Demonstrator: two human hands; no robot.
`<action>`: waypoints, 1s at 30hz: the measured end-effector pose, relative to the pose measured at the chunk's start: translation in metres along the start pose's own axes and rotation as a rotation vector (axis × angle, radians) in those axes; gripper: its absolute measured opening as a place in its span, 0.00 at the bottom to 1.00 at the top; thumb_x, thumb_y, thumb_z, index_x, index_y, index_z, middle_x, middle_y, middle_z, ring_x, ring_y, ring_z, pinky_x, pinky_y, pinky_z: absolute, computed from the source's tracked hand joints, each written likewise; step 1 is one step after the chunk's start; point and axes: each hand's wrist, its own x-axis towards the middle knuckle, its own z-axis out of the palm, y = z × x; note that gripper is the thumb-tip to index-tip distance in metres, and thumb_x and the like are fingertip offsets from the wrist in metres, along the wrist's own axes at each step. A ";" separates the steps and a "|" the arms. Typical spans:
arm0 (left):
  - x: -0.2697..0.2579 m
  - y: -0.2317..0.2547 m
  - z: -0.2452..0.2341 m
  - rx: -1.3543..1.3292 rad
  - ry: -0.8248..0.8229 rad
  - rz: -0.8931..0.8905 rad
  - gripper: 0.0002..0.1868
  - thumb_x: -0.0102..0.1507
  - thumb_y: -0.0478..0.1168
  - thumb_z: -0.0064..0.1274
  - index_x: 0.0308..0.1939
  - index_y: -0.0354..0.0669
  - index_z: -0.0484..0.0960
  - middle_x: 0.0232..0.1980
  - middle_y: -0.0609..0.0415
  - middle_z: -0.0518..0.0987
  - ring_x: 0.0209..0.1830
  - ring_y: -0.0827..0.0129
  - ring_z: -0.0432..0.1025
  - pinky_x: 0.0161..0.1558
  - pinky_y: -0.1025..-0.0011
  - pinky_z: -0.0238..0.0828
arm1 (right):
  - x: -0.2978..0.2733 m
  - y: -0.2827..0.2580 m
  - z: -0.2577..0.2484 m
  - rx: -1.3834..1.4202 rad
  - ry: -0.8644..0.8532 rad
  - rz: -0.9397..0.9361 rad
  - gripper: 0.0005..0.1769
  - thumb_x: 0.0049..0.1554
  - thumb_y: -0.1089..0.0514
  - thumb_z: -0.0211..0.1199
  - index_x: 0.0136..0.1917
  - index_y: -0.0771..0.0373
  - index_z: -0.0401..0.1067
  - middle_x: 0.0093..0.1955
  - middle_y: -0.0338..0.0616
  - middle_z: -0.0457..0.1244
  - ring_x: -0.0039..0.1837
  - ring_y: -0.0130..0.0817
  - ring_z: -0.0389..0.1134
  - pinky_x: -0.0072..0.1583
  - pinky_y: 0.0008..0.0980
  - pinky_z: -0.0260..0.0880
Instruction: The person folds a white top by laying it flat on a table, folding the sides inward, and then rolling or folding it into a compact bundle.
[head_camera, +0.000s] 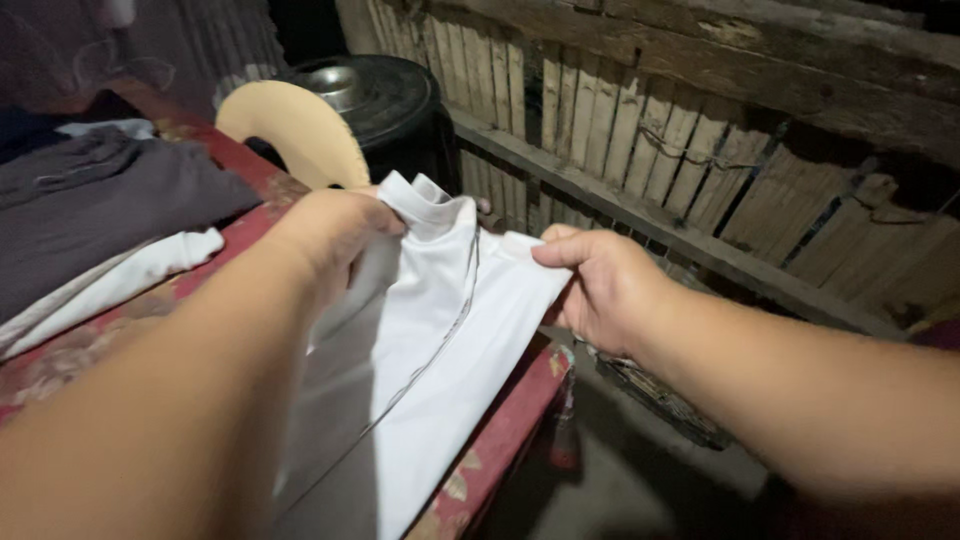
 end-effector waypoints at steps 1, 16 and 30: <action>-0.010 0.004 -0.006 0.000 0.004 0.005 0.14 0.56 0.30 0.48 0.42 0.42 0.85 0.40 0.50 0.81 0.40 0.59 0.72 0.41 0.63 0.68 | -0.004 -0.001 0.005 -0.002 -0.005 -0.002 0.01 0.57 0.62 0.53 0.42 0.62 0.64 0.48 0.51 0.67 0.54 0.48 0.72 0.61 0.54 0.74; -0.192 -0.066 -0.097 -0.783 0.188 -0.040 0.15 0.62 0.45 0.43 0.45 0.43 0.80 0.47 0.45 0.83 0.50 0.51 0.77 0.55 0.44 0.74 | -0.112 0.095 0.138 -0.913 -0.490 -0.421 0.09 0.55 0.62 0.67 0.42 0.64 0.66 0.42 0.43 0.61 0.49 0.29 0.63 0.50 0.35 0.63; -0.179 -0.096 -0.089 -0.216 0.478 -0.186 0.06 0.62 0.31 0.47 0.43 0.39 0.76 0.39 0.46 0.76 0.34 0.60 0.74 0.30 0.54 0.78 | -0.117 0.148 0.112 -1.723 -0.212 -0.662 0.14 0.55 0.52 0.60 0.52 0.54 0.80 0.59 0.43 0.72 0.65 0.42 0.71 0.67 0.40 0.68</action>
